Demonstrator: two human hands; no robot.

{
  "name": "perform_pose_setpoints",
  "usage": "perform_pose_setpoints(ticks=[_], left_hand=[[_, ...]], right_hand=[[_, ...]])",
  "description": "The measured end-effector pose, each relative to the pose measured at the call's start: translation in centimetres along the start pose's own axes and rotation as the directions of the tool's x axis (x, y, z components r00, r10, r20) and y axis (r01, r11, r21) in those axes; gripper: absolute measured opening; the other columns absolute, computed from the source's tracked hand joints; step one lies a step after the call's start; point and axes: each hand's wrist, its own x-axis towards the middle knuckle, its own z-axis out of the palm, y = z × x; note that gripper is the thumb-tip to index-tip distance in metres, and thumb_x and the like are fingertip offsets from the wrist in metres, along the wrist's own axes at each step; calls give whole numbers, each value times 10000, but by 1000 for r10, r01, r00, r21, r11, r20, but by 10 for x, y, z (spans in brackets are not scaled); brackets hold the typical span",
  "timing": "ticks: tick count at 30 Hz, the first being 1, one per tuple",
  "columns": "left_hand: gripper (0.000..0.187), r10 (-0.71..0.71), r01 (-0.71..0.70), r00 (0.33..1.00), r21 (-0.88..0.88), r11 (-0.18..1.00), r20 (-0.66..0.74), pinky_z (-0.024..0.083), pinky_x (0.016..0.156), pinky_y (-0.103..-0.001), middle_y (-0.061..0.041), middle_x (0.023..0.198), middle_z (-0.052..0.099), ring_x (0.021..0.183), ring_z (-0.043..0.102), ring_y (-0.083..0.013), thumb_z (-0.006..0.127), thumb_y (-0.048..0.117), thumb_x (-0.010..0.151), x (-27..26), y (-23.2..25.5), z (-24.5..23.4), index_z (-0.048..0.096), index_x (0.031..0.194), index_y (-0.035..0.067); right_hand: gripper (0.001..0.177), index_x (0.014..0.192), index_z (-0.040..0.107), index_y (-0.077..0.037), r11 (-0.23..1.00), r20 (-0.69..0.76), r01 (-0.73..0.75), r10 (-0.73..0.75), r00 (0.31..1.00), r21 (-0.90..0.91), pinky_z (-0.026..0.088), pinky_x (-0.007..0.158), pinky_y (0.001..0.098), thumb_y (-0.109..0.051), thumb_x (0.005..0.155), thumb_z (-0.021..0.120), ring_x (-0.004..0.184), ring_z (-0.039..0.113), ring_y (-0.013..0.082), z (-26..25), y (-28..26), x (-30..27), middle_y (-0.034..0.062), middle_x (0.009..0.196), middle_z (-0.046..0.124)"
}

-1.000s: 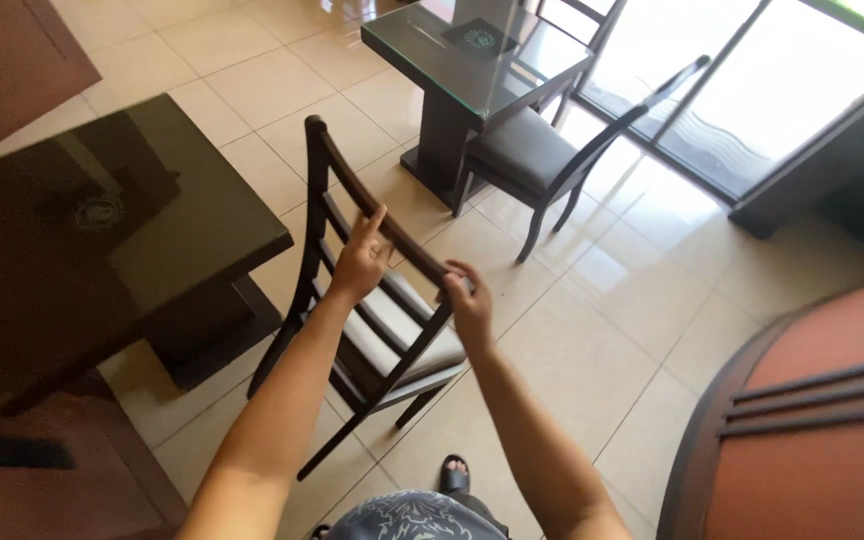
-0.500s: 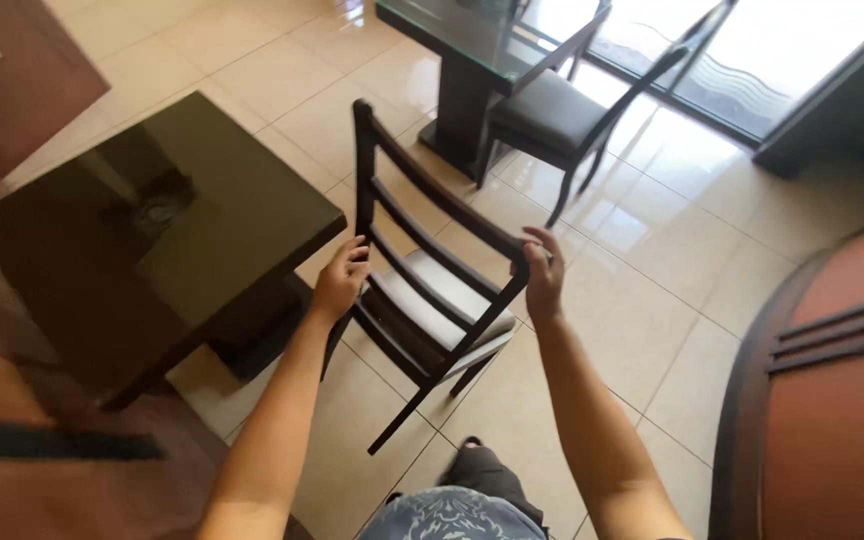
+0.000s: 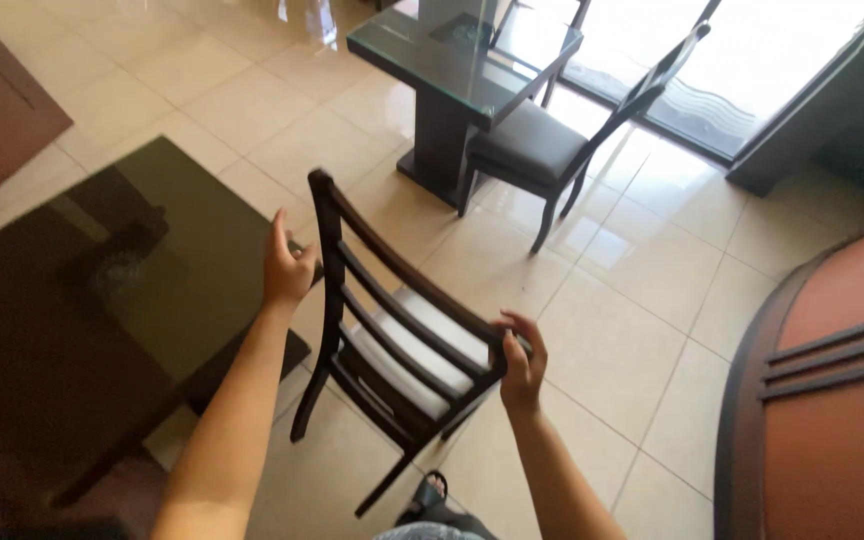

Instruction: Moving chairs from around the room to a specific square table.

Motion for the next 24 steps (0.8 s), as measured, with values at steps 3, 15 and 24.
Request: perform_pose_setpoints(ticks=[3, 15, 24], left_hand=[[758, 206, -201, 975, 69, 977, -85, 364, 1206, -441, -232, 1657, 325, 1513, 367, -380, 664, 146, 982, 59, -35, 18, 273, 1625, 50], [269, 41, 80, 950, -366, 927, 310, 582, 885, -284, -138, 1016, 766, 939, 749, -198, 605, 75, 929, 143, 6, 62, 738, 1113, -69], [328, 256, 258, 779, -664, 701, 573, 624, 891, -382, -221, 992, 740, 910, 749, -283, 469, -52, 845, 170, -17, 86, 711, 1062, -94]], right_hand=[[498, 1314, 590, 34, 1000, -25, 13, -14, 1000, -14, 449, 602, 254, -326, 970, 612, 691, 559, 108, 7, -11, 3, 95, 1067, 695], [573, 1314, 581, 32, 1000, -139, -9, 8, 990, -12, 465, 589, 263, -402, 944, 639, 664, 569, 133, -4, -9, 10, 130, 1052, 705], [625, 1323, 586, 35, 967, -383, 24, -123, 916, -253, 459, 638, 245, -478, 965, 600, 752, 577, 121, -4, -4, -1, 89, 990, 680]])
